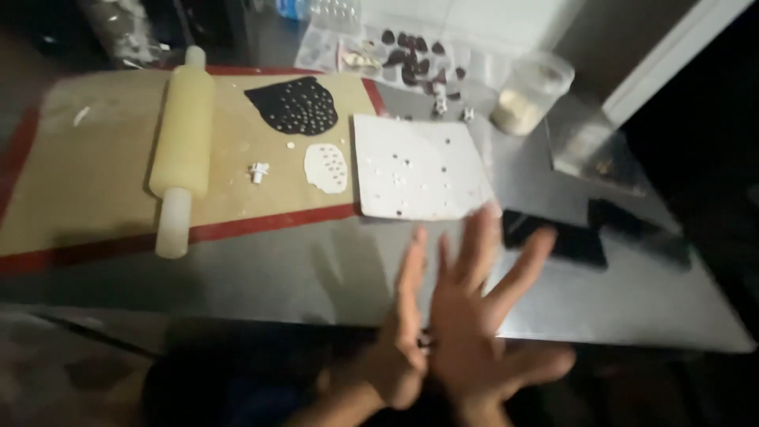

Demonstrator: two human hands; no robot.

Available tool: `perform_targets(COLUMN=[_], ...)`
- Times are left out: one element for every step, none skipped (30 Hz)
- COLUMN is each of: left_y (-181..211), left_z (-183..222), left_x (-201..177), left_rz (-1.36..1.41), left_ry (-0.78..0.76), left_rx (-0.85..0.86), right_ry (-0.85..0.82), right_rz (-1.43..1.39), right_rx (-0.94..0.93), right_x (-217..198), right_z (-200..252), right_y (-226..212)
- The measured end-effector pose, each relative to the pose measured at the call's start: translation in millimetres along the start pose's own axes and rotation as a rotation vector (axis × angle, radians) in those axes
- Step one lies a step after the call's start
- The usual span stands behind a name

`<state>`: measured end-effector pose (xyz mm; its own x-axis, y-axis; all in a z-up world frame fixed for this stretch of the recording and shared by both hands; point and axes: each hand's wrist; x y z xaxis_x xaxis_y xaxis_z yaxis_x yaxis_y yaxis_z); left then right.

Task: Making miniature edible soccer balls by applying black fondant shapes to white dough balls.

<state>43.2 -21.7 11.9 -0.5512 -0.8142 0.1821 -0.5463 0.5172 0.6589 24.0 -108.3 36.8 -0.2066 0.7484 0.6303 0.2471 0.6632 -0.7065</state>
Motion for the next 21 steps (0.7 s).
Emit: perform_targets(left_y=[7.1, 14.3, 19.5, 27.1, 21.1, 11.4, 5.0, -4.2, 8.2, 19.1, 27.0, 30.3, 18.9, 8.0, 2.2, -6.4, -3.2, 15.0, 29.1, 44.5, 27.7], left_z=[10.0, 20.1, 16.2, 12.4, -9.9, -3.5, 8.8, 22.1, 18.7, 14.2, 1.7, 13.0, 11.1, 8.0, 10.0, 11.6, 28.0, 11.6, -8.5, -28.7, -18.0], left_x=[6.6, 12.5, 10.3, 6.5, -3.1, -3.2, -2.2, -0.6, 0.5, 1.5, 4.2, 8.5, 7.5, 5.9, 5.3, 4.9, 7.0, 4.3, 2.7, -0.1, -3.9], left_rz=[0.067, 0.136, 0.144, 0.159, 0.153, 0.139, 0.065, -0.010, 0.000, 0.085, 0.167, 0.176, 0.150, 0.123, 0.116, 0.082, 0.061, 0.068, 0.087, 0.107, 0.099], left_ry=[-0.010, -0.016, -0.014, 0.051, 0.110, 0.107, 0.043, -0.021, -0.032, 0.008, 0.061, 0.064, 0.034, 0.005, 0.006, -0.019, -0.051, -0.057, -0.009, 0.039, 0.041], left_rx=[0.031, 0.060, 0.030, 0.020, 0.082, 0.122, 0.096, 0.071, 0.032, 0.013, 0.011, -0.012, 0.031, 0.075, 0.095, 0.105, 0.059, 0.024, 0.008, -0.008, 0.027], right_ry=[0.097, 0.199, 0.227, 0.311, 0.327, 0.291, 0.190, 0.082, 0.123, 0.142, 0.145, 0.169, 0.205, 0.246, 0.227, 0.255, 0.334, 0.365, 0.356, 0.346, 0.316], right_rz=[0.071, 0.147, 0.143, 0.364, 0.591, 0.594, 0.225, -0.143, -0.155, -0.099, -0.031, -0.031, 0.238, 0.509, 0.512, 0.512, 0.498, 0.488, 0.541, 0.595, 0.603], right_rx=[-0.087, -0.167, -0.154, -0.035, 0.047, 0.023, -0.017, -0.053, -0.052, -0.082, -0.105, -0.098, -0.038, 0.010, 0.000, -0.051, -0.076, -0.060, -0.036, -0.013, -0.032], right_x=[7.2, 12.0, 8.7, 9.8, 1.7, 9.2, 19.9, 28.3, 22.7, 16.8, 9.9, 12.0, 3.3, -5.2, -1.2, 1.2, 9.6, 6.8, 2.4, 0.3, 0.5], right_z=[-5.4, -11.5, 13.3, 39.0, 39.7, 19.1, 7.5, -3.1, 6.0, 14.8, 17.0, 39.3, 41.5, 42.7, 21.7, 0.2, -3.3, 10.1, 19.6, 29.9, 26.5], right_y=[-3.5, -6.9, 3.6, 14.4, 23.4, 15.1, 8.2, 1.4, 6.0, 10.9, 10.5, 14.8, 20.2, 25.7, 15.6, 5.9, -0.4, 8.7, 15.4, 22.3, 21.5])
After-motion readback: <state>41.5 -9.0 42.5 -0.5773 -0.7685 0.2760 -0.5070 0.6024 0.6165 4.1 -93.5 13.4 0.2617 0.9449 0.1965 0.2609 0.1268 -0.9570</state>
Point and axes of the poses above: each hand's wrist, its own z-axis away from the middle knuckle, its own x-axis out of the palm, y = z × x, and after that the axes turned 15 degrees about x, right-handed
